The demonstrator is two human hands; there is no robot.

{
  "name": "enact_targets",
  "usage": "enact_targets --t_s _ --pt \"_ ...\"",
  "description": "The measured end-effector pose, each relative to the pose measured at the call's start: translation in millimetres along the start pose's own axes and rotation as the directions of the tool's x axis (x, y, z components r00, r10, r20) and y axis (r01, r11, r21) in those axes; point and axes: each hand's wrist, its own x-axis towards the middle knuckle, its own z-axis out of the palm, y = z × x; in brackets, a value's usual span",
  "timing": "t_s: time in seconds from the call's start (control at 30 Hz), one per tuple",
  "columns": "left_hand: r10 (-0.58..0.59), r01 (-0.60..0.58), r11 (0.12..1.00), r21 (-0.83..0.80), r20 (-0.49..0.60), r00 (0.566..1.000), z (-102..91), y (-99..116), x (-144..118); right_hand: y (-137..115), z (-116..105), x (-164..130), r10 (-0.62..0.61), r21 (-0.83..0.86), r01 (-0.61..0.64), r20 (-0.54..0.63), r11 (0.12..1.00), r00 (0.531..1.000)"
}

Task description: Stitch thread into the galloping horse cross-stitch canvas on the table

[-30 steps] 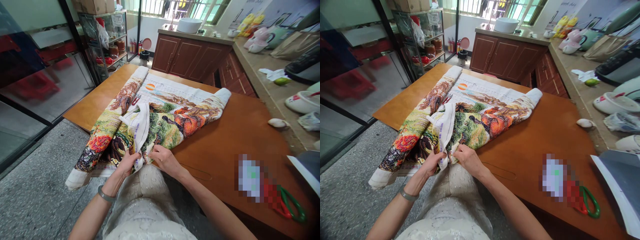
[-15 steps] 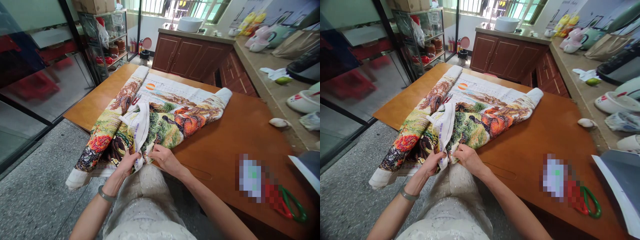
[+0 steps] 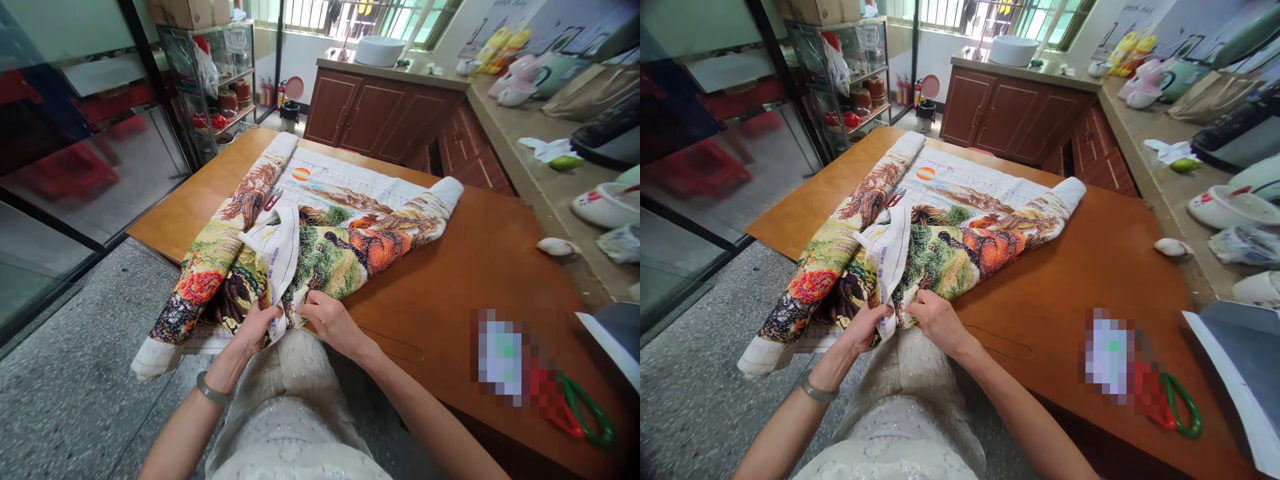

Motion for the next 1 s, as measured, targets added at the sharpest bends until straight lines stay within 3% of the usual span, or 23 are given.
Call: enact_targets --t_s 0.27,0.6,0.83,1.0 --pt "0.006 -0.006 1.000 0.003 -0.016 1.000 0.6 1 0 4 4 0 0.028 0.181 -0.017 -0.058 0.983 0.998" --pt "0.017 -0.017 1.000 0.018 -0.001 1.000 -1.2 -1 0 -5 0 2 0.004 -0.071 -0.005 -0.006 0.997 1.000" --pt "0.022 -0.022 1.000 0.000 -0.019 1.000 0.8 0 -1 -4 4 4 0.038 0.102 -0.038 -0.003 0.994 0.999" --pt "0.008 -0.008 1.000 0.002 -0.049 0.999 1.2 1 -1 -8 1 5 0.043 0.010 -0.043 0.015 0.999 0.999"
